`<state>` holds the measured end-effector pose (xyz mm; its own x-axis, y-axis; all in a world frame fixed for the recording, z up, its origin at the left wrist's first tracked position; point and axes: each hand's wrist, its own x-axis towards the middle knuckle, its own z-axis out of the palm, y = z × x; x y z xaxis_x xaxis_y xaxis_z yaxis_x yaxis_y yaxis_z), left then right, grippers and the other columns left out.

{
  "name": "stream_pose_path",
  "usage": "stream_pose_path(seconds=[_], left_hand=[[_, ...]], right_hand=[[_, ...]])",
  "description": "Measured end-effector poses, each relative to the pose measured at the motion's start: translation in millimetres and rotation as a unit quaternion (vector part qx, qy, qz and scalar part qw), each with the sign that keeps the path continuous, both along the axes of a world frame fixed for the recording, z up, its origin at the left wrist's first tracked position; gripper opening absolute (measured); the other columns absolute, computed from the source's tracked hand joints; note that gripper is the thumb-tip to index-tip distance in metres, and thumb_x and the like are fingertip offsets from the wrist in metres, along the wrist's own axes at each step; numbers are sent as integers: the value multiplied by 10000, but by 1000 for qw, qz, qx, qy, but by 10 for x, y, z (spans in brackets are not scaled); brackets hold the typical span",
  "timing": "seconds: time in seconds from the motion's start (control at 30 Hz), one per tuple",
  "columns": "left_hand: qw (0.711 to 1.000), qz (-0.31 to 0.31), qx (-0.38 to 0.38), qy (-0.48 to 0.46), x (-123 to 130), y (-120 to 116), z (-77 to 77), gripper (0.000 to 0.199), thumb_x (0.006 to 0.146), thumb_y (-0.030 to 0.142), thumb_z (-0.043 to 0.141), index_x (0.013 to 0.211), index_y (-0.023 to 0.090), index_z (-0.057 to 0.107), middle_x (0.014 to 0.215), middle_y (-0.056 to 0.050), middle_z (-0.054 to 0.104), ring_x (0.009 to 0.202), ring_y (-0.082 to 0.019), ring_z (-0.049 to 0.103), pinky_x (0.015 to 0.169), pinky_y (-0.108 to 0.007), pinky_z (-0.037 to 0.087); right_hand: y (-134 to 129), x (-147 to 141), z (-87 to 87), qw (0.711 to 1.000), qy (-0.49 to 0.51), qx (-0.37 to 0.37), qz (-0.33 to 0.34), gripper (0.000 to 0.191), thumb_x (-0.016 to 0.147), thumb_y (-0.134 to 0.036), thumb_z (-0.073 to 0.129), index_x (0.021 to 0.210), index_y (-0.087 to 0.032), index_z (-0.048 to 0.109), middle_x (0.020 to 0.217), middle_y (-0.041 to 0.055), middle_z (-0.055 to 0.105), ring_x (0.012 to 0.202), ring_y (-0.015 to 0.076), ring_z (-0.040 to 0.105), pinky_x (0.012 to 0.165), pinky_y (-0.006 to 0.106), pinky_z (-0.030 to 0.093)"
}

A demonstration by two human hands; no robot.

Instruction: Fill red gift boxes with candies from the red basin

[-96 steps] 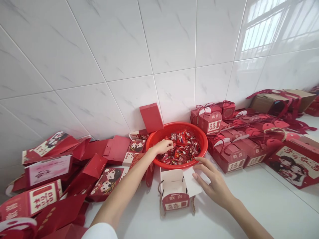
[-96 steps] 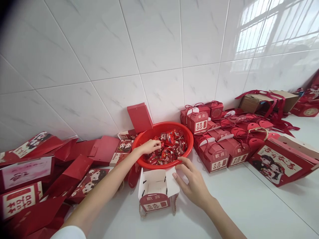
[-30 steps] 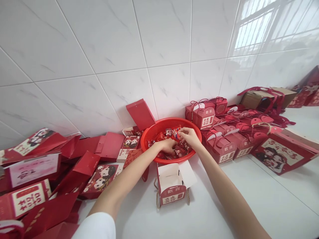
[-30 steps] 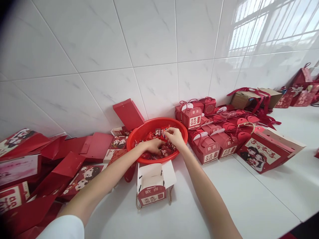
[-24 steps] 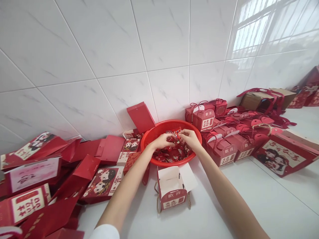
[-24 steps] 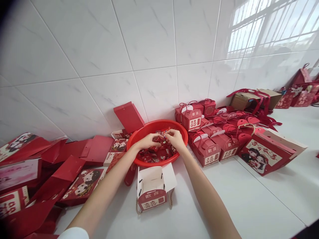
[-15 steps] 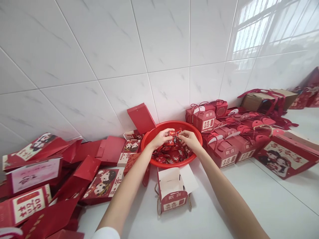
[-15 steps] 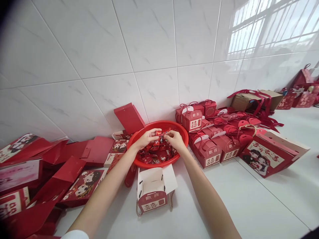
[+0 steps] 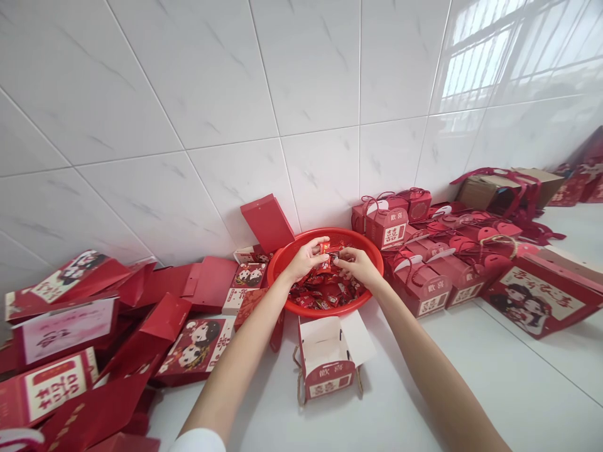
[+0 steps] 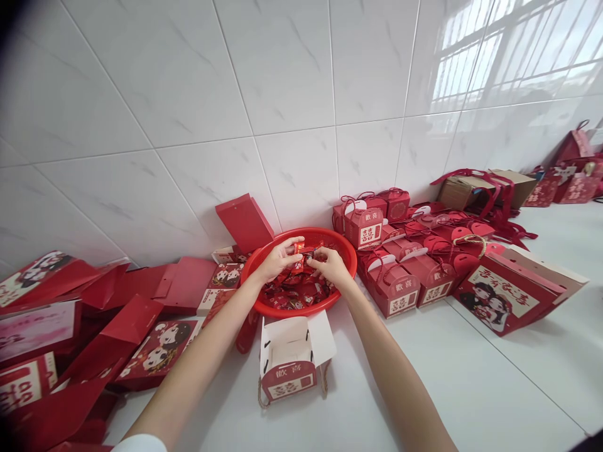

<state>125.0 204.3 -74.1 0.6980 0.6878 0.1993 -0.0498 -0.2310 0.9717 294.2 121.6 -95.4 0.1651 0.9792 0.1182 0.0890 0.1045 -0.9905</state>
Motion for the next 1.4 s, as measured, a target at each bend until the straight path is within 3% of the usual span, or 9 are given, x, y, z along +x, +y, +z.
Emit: stream_pose_path(seconds=[0.3,0.5,0.63,0.83,1.0,1.13,1.3,1.4], left_hand=[[998,59,35,12,14,48,-44,654,691,327,827,1275,157,586,1151,-110,699,1093,-246,651,980,-410,498],[996,70,48,28,23,59,-67,610,641,400,863,1150,151,637,1094,-86,705,1047,-232,656,959,-395,497],[997,53,33,38,28,31,-55,568,622,413,871,1076,150,653,1036,-62,700,958,-204,654,862,-350,518],[996,53,7,71,27,-14,5,402,762,434,739,1048,160,676,990,-54,687,854,-172,631,681,-273,493],[998,22,-10,50,15,-17,19,378,690,252,714,1058,173,684,1059,-56,692,930,-186,642,805,-317,519],[1000,-9,7,12,13,8,-11,434,617,162,764,1044,157,689,1105,-85,707,1022,-221,649,908,-366,510],[999,17,6,-41,11,39,-33,444,624,159,816,1047,156,683,1111,-88,700,1016,-223,672,920,-379,521],[998,31,14,-48,10,35,-25,437,629,196,839,1033,157,677,1068,-72,695,975,-205,676,902,-363,530]], right_hand=[[-21,-11,48,999,30,19,7,330,680,-379,794,783,-192,542,723,-27,634,525,141,661,438,227,512],[-47,-33,79,998,43,-8,42,420,606,-328,859,888,-196,577,833,0,695,589,167,698,533,283,585],[-37,-32,64,1000,18,-18,12,324,660,-287,803,869,-206,568,709,-21,679,484,158,655,413,240,490],[-73,-33,98,1000,-13,12,-17,231,698,-307,735,836,-214,575,599,-43,623,398,131,567,342,214,346],[-73,-33,99,999,4,17,-42,256,678,-344,719,840,-220,563,536,-60,572,380,135,519,364,234,338],[-35,-19,50,997,14,45,-63,294,637,-391,724,807,-215,563,634,-43,610,414,118,500,397,244,348],[6,4,27,986,13,82,-146,259,613,-371,735,727,-202,576,649,-31,615,613,149,557,558,255,427],[10,1,68,986,60,56,-146,202,618,-281,694,698,-218,519,649,-30,630,622,151,572,552,246,437]])
